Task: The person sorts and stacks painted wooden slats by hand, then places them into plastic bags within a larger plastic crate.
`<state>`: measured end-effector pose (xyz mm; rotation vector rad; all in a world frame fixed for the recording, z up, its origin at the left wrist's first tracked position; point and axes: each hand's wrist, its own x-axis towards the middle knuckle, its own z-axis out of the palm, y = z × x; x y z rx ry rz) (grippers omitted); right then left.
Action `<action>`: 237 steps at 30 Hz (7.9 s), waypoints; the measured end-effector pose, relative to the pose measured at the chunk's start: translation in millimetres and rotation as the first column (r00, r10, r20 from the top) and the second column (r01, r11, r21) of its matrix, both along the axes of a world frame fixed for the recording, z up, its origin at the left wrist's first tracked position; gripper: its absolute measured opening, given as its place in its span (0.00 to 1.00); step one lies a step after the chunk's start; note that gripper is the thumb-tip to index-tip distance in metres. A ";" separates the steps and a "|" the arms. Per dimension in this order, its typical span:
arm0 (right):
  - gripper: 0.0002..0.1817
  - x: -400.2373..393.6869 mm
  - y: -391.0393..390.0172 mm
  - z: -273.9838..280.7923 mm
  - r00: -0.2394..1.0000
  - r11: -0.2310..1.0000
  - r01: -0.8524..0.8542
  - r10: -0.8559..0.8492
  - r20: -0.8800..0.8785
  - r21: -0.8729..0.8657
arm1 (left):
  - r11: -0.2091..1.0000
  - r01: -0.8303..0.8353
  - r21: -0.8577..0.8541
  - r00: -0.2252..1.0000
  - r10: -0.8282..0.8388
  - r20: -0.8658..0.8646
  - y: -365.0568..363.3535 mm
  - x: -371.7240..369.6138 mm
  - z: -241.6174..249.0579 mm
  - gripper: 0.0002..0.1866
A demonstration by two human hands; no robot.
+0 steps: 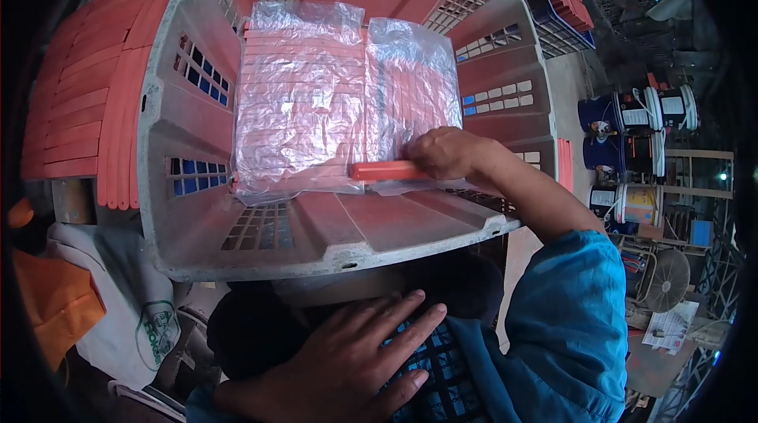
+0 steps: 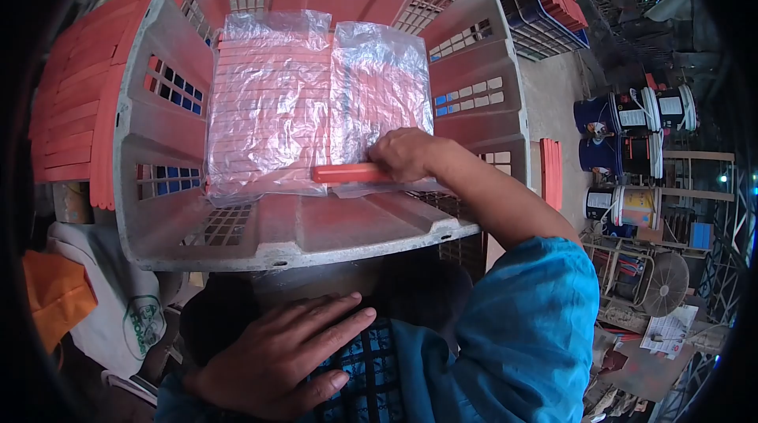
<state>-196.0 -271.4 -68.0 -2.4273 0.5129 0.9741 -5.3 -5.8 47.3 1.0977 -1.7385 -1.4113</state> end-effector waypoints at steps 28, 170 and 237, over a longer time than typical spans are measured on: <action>0.15 -8.4 -3.2 -12.2 0.979 0.968 0.168 -0.186 0.082 0.184 | 1.000 0.013 0.016 1.000 -0.013 0.016 0.1 -1.6 0.2 0.28; 0.15 -533.3 290.5 -90.5 -0.634 -0.524 0.735 -0.308 0.710 0.429 | 0.956 0.107 0.272 0.992 -0.122 0.038 -132.4 -467.8 -173.9 0.33; 0.49 -474.4 242.8 -14.2 0.322 0.293 0.944 -0.734 0.597 -0.149 | 0.909 0.351 -0.223 0.815 -0.180 0.552 -141.1 -441.0 -172.7 0.14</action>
